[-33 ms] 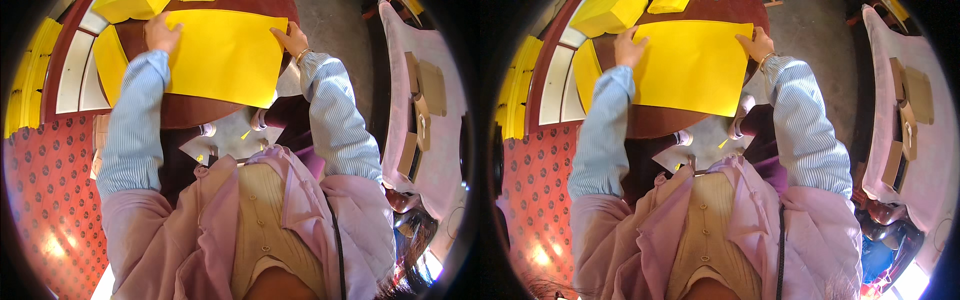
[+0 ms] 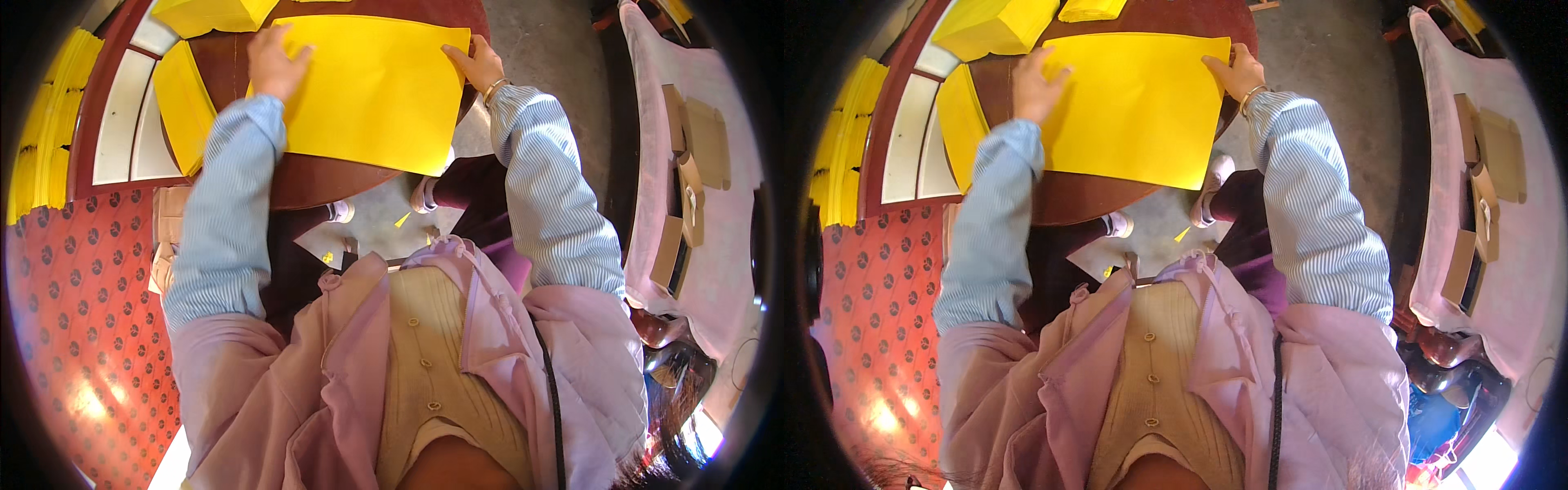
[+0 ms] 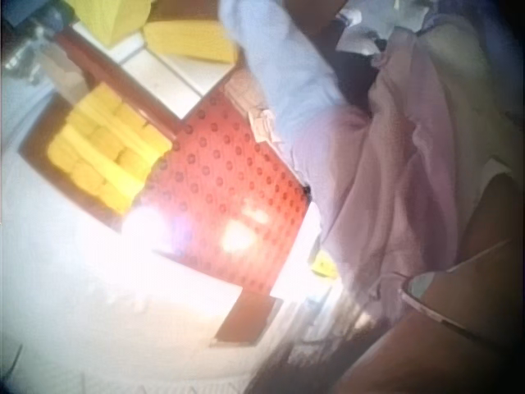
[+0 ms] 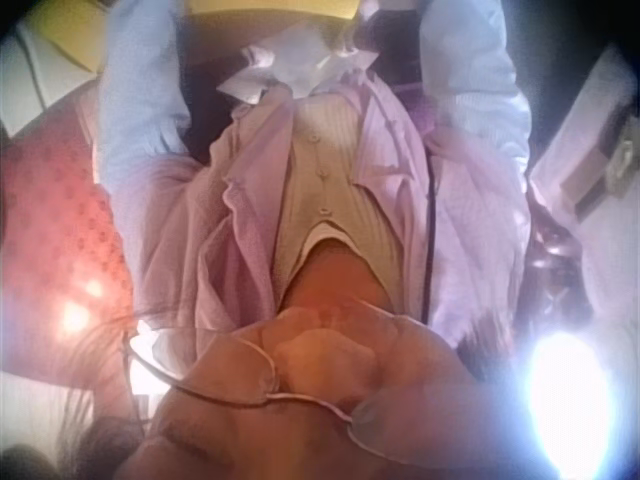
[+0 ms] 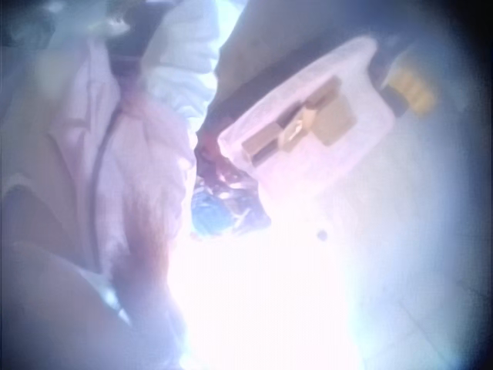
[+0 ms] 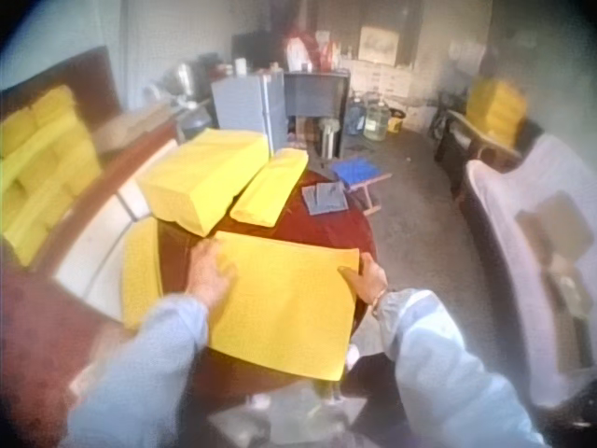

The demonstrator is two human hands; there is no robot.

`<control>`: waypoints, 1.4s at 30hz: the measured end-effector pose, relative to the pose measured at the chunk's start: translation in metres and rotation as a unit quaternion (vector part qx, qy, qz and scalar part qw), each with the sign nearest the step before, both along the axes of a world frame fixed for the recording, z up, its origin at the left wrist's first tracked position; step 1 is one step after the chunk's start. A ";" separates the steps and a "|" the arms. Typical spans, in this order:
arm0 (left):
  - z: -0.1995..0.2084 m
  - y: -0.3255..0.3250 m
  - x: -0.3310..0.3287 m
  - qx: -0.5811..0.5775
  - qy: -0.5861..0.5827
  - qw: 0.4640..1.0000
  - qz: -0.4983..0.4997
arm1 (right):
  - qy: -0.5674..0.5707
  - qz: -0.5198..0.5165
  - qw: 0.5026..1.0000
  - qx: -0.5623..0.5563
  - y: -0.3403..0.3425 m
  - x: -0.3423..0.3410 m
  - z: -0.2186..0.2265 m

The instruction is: The person folds yellow paper sheets by hand on a round table, repeatedly folding each sheet in half and pressing the crease. They stack the folded sheets and continue the process with additional sheets from a nearby pile.

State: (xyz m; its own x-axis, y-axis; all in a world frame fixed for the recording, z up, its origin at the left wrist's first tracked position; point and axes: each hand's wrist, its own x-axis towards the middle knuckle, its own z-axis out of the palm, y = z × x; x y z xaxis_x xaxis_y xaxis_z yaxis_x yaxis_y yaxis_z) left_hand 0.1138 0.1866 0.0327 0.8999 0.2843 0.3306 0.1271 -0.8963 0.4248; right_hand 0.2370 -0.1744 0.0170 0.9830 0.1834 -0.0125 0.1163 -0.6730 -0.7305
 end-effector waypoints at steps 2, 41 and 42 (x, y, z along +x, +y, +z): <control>-0.015 -0.045 -0.031 -0.021 -0.073 0.994 -0.075 | -0.020 -0.007 1.000 -0.018 0.003 -0.005 0.002; -0.003 -0.058 -0.016 0.129 0.056 0.987 -0.076 | -0.243 0.125 0.937 -0.220 0.092 0.210 0.013; -0.003 -0.059 -0.018 0.122 0.062 0.988 -0.076 | -0.266 0.138 0.923 -0.243 0.096 0.215 -0.001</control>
State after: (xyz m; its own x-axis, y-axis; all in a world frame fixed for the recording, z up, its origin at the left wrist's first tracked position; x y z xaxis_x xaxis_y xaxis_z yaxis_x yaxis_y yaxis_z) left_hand 0.0963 0.1281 0.0301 0.9638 0.0691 0.2574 0.0215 -0.9828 0.1832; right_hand 0.4521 -0.0785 0.0161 0.7911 0.5266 0.3112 0.5865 -0.7975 -0.1415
